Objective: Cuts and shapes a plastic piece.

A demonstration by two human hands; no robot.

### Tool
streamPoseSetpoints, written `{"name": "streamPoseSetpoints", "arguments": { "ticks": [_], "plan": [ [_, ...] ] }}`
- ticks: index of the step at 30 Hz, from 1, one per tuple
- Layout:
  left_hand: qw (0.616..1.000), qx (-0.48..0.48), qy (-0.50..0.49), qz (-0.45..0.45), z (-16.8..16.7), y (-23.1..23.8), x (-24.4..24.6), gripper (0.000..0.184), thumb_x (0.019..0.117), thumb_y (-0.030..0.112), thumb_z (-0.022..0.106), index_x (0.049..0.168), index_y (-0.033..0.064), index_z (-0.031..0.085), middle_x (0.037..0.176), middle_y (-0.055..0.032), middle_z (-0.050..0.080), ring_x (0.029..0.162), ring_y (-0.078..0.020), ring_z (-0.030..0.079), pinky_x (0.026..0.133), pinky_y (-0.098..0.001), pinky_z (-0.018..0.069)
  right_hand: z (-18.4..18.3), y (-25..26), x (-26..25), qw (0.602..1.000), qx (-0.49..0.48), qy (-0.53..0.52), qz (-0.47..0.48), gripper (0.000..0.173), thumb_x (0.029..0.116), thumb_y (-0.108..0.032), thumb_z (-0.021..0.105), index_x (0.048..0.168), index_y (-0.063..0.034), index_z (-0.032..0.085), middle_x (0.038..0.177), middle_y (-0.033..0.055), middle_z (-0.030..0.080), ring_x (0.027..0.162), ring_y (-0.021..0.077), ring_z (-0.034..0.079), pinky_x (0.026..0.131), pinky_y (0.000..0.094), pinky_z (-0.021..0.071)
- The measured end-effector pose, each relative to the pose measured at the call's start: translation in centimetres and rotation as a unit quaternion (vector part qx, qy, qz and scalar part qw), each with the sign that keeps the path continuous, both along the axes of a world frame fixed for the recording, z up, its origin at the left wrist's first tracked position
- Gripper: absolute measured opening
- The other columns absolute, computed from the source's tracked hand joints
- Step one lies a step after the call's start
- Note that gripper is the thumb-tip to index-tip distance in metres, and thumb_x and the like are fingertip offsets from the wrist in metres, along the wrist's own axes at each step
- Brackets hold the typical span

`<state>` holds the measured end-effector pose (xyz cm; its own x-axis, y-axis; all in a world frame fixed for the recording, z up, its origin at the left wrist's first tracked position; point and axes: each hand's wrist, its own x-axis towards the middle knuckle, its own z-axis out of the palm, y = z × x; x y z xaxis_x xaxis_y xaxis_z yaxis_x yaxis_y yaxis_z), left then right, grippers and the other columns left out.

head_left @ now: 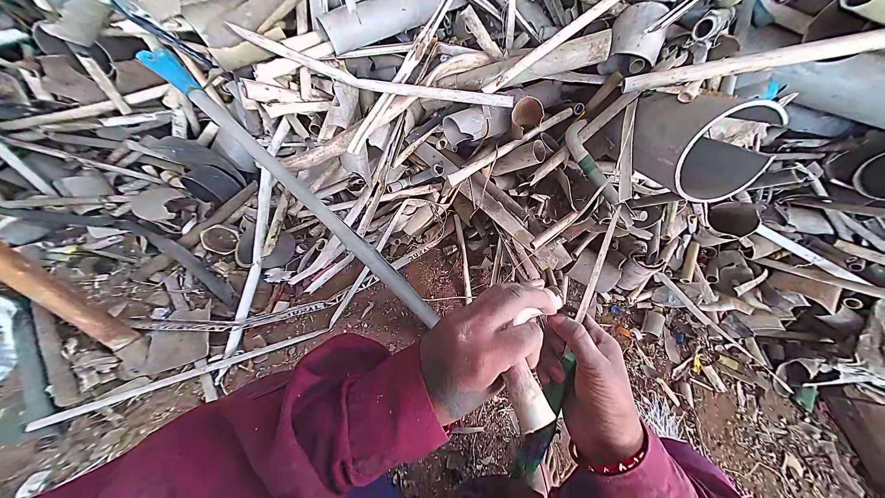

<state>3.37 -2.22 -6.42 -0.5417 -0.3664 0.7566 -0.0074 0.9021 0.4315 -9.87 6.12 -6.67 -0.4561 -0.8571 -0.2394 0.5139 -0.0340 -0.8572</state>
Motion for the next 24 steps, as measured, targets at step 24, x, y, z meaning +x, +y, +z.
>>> {"name": "streamPoseSetpoints", "arguments": {
  "ticks": [24],
  "plan": [
    [0.998, -0.005, -0.048, 0.034, 0.9, -0.3, 1.0, 0.015, 0.0917, 0.002, 0.064, 0.078, 0.0043, 0.067, 0.107, -0.0146, 0.073, 0.105, -0.0157, 0.070, 0.090, -0.0193, 0.0545, -0.4, 0.0, -0.4, 0.990, -0.053, 0.130, 0.020, 0.012, 0.0988, -0.016, 0.060, 0.101, -0.0035, 0.061, 0.067, -0.0061, 0.057, 0.047, -0.0013, 0.051, 0.044, 0.0132, 0.0469]
  ]
}}
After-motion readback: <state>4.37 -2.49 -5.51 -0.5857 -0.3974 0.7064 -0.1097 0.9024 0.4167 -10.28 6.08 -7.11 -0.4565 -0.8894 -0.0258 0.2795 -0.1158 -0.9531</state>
